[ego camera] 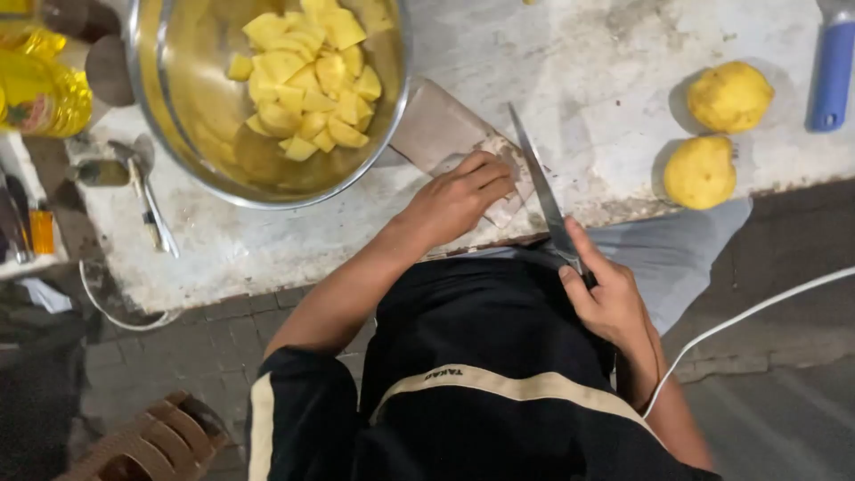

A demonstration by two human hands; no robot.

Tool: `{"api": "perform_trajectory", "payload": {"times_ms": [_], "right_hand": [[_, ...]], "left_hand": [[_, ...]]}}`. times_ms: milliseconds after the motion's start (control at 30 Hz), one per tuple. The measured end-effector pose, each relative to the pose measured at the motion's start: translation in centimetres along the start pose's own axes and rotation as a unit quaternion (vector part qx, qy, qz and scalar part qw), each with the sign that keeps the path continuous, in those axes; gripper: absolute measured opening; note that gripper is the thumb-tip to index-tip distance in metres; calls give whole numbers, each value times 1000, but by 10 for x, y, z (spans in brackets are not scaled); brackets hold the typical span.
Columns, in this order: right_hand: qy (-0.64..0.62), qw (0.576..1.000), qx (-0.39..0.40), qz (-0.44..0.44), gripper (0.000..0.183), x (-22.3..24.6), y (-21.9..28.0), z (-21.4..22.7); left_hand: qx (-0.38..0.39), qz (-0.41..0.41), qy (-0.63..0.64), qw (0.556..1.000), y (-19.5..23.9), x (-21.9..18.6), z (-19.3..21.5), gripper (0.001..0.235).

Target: The person cuts peeled potatoes into small cubes on a wooden cutting board using a knife. The cut pieces are placed into a metal bowl. Two whole peeled potatoes remain on the counter.

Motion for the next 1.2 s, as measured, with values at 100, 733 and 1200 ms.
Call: {"api": "perform_trajectory", "payload": {"times_ms": [100, 733, 1200], "right_hand": [[15, 999, 17, -27, 59, -18, 12, -2], [19, 998, 45, -36, 58, -16, 18, 1], [80, 995, 49, -13, 55, 7, 26, -1]], "left_hand": [[1, 1, 50, 999, 1, 7, -5, 17], [-147, 183, -191, 953, 18, -12, -29, 30], [-178, 93, 47, 978, -11, -32, 12, 8]]}}
Point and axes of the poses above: each hand's wrist, its own y-axis away from the middle knuckle, its own z-axis out of the back of the hand, x = y × z, the point moved 2 cm from there along -y, towards the middle knuckle, and after that the axes turned 7 degrees about -x, right-handed, at the moved point
